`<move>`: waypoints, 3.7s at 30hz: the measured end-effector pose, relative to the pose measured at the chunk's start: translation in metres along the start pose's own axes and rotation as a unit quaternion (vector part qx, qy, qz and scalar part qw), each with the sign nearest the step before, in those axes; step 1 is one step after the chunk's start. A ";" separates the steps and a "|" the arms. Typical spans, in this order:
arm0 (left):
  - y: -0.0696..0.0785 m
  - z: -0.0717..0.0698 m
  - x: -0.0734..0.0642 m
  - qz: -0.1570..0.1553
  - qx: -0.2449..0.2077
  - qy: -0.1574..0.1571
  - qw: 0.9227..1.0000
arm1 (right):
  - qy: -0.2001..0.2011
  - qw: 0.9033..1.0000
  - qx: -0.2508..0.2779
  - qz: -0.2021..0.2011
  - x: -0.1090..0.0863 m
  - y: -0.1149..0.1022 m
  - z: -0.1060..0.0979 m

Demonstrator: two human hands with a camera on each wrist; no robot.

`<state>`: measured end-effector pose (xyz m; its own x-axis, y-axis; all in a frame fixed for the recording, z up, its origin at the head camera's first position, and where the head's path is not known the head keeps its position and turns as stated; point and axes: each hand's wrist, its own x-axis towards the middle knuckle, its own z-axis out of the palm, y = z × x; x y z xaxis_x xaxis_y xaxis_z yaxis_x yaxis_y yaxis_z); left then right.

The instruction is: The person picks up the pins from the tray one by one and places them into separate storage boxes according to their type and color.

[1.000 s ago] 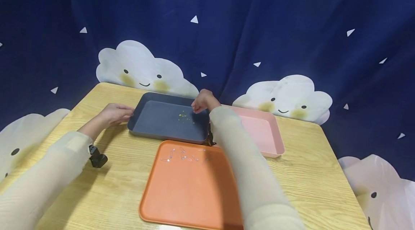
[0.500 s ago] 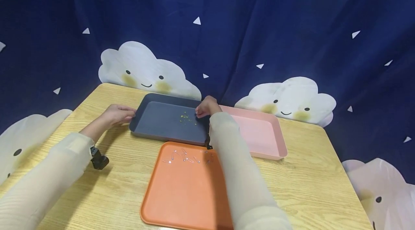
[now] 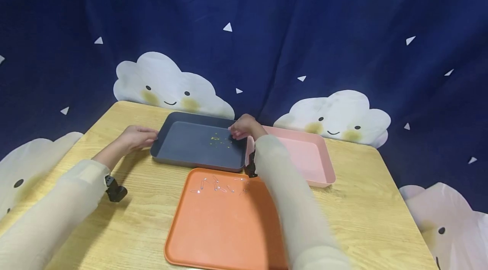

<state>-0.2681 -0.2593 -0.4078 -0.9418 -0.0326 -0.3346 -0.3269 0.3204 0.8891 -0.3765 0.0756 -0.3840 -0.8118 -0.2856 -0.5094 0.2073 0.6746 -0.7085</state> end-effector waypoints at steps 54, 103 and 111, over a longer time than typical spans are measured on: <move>-0.004 -0.011 0.008 0.002 -0.028 -0.006 1.000 | 0.145 0.937 -0.267 -0.175 -0.175 0.137 0.029; -0.007 -0.010 0.005 0.010 -0.049 -0.017 0.999 | -0.123 0.979 0.125 -0.100 -0.149 0.108 0.030; -0.008 -0.009 0.005 0.005 -0.018 -0.014 1.000 | -0.117 0.982 0.097 -0.115 -0.141 0.093 0.032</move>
<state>-0.2712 -0.2700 -0.4136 -0.9424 -0.0039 -0.3344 -0.3215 0.2858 0.9027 -0.2250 0.1575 -0.3936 -0.7060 -0.5798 -0.4067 0.1513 0.4375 -0.8864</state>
